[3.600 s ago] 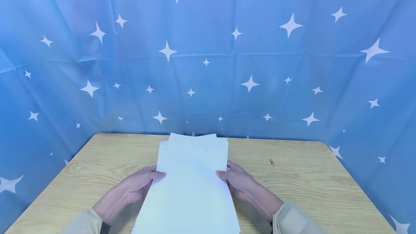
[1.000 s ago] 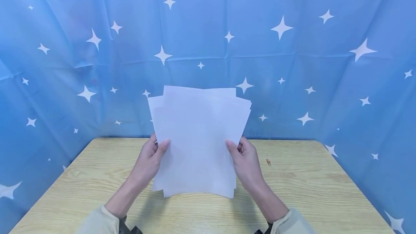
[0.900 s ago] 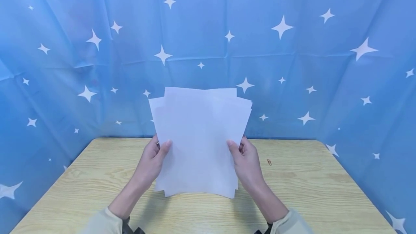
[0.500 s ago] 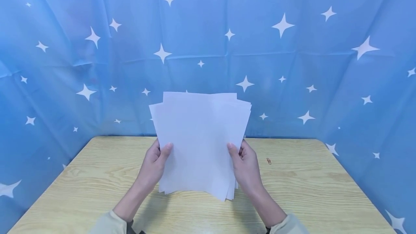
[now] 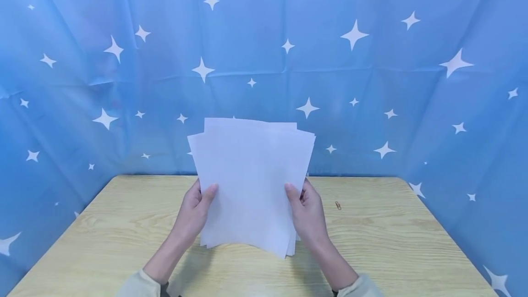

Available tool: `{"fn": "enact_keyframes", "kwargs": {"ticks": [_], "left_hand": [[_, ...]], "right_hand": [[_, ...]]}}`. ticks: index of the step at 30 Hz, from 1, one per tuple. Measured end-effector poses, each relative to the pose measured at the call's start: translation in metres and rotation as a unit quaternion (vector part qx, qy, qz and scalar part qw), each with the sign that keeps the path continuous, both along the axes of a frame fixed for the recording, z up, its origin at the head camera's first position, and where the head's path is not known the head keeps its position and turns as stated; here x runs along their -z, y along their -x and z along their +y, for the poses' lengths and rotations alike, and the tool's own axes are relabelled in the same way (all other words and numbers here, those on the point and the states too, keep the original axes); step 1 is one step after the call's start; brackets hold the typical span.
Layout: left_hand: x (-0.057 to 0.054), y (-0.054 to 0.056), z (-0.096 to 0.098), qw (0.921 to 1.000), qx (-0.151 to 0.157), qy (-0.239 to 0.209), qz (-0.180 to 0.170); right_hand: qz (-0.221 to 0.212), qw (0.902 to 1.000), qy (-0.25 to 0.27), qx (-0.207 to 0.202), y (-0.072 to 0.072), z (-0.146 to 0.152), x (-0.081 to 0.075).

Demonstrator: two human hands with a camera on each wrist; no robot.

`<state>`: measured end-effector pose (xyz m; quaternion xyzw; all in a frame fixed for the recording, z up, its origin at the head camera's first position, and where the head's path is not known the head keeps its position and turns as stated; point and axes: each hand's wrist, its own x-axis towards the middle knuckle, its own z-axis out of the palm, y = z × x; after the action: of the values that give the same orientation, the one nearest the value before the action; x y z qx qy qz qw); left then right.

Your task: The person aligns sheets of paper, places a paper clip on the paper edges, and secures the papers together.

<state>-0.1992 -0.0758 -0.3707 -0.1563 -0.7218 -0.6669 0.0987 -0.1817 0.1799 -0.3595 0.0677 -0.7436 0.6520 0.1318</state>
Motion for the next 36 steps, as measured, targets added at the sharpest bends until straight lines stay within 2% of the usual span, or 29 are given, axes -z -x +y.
{"fn": "enact_keyframes", "kwargs": {"ticks": [7,12,19,27,32,36], "left_hand": [[-0.012,0.006,0.006,0.9995,-0.001,-0.013,0.027],[-0.017,0.011,0.011,0.9992,0.020,-0.025,0.025],[-0.028,-0.002,0.013,0.9990,0.030,-0.012,0.031],[-0.023,0.000,0.013,0.9996,0.016,0.012,0.022],[-0.018,0.004,0.014,0.9998,0.003,0.005,0.020],[-0.014,0.007,0.014,0.9993,-0.001,-0.007,0.036]], "right_hand": [[0.050,0.9981,-0.029,0.024,0.004,0.000,-0.006],[0.048,0.9983,-0.019,0.026,0.004,0.002,-0.008],[0.052,0.9984,-0.003,0.023,0.007,0.002,0.003],[0.048,0.9985,-0.011,0.025,0.009,0.005,0.008],[0.054,0.9981,-0.008,0.027,0.013,0.005,0.011],[0.052,0.9985,-0.002,0.019,0.016,0.004,0.013]]}}
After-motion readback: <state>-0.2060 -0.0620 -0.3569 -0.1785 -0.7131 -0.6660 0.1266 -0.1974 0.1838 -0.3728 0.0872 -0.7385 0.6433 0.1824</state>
